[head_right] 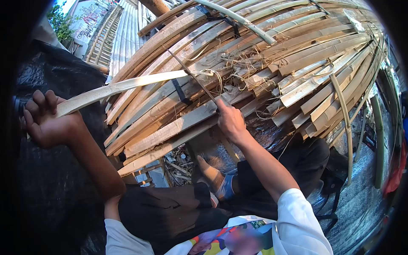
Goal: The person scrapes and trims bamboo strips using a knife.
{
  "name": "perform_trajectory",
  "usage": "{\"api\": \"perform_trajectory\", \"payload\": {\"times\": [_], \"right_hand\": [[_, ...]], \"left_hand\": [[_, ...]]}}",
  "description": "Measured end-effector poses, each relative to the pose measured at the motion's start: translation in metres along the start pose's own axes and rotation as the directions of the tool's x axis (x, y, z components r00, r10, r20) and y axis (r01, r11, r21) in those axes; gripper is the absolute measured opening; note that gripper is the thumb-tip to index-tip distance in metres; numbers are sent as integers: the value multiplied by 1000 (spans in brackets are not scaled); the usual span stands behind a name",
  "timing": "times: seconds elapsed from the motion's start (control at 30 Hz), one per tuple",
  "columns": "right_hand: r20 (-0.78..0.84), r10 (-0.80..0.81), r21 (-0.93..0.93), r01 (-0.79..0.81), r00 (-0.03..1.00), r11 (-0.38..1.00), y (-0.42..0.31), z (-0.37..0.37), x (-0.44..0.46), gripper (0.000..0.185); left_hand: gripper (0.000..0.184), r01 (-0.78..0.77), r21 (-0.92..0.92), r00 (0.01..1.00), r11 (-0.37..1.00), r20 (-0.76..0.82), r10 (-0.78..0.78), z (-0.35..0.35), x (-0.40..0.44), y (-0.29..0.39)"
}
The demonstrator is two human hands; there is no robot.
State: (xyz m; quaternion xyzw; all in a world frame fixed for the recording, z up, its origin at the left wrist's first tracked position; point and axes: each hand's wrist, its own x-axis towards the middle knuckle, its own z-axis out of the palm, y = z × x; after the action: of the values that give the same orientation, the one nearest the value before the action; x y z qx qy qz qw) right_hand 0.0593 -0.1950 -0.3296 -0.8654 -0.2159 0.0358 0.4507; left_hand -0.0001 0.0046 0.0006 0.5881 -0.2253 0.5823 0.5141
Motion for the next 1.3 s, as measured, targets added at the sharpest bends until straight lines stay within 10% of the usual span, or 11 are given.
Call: {"api": "perform_trajectory", "payload": {"times": [0.17,0.33,0.53,0.7,0.93,1.3], "right_hand": [[111,54,-27,-51,992,998,-69,-36,-11,31],[40,-284,181,272,958,945,-82,-42,-20,24],[84,66,-111,-57,994,992,-1,-5,-14,30],[77,-29,67,24,997,997,-51,-20,-31,32],[51,-191,245,173,980,954,-97,-46,-41,35],[-32,-204,195,206,978,959,-63,0,-15,30]], "left_hand": [[31,-20,54,1000,998,24,19,14,4,-5],[31,-46,150,999,988,-21,50,9,4,-6],[31,-28,45,1000,999,-2,29,7,3,-4],[30,-47,231,991,972,-109,74,12,7,-10],[28,164,-168,965,972,233,-122,-25,9,5],[28,228,-193,951,954,254,-176,-41,9,12]]}}
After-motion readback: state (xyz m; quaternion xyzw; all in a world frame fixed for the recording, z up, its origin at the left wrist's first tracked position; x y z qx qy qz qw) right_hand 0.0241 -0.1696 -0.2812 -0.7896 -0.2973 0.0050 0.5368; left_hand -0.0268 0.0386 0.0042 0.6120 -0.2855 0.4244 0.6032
